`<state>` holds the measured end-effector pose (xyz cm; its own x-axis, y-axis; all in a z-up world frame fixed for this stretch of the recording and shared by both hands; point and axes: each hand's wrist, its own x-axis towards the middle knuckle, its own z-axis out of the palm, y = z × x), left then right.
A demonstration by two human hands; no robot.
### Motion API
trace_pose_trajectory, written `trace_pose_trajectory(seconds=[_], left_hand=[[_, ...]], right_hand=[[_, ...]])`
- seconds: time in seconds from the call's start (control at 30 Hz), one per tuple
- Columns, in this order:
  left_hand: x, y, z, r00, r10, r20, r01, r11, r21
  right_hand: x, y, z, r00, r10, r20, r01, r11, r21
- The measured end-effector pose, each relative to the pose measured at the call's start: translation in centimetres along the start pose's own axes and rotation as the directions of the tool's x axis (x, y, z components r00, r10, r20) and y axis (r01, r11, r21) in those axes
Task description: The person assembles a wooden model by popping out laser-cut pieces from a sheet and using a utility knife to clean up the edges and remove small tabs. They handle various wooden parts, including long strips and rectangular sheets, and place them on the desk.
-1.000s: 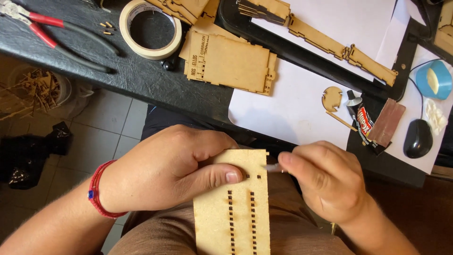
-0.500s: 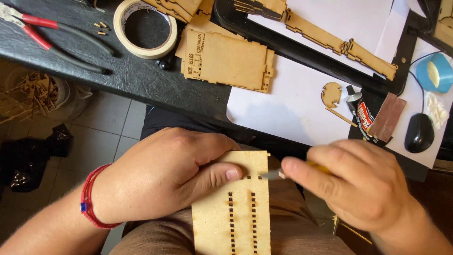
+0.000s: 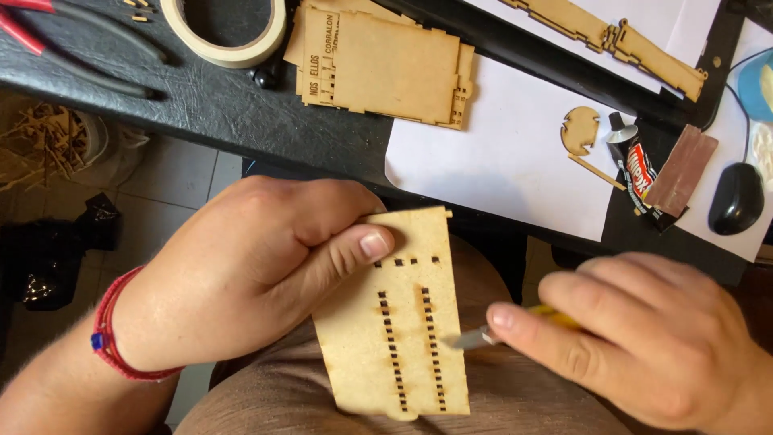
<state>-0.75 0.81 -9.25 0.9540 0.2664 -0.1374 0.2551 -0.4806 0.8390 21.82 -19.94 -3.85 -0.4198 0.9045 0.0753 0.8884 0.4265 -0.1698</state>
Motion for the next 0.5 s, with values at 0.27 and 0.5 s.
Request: trace_pose_trajectory(seconds=[0.27,0.5], left_hand=[[0.6,-0.8,-0.9,0.994,-0.010,-0.113,0.010,1.000,0.001],[1.2,-0.9,0.0,0.990,0.042,-0.134,-0.068,0.979,-0.193]], right_hand=[[-2.5,1.0,1.4,1.000,0.009,0.001,-0.009,0.964,0.266],[0.4,1.4,4.8,0.962,0.059,-0.266,0.039,0.937,0.346]])
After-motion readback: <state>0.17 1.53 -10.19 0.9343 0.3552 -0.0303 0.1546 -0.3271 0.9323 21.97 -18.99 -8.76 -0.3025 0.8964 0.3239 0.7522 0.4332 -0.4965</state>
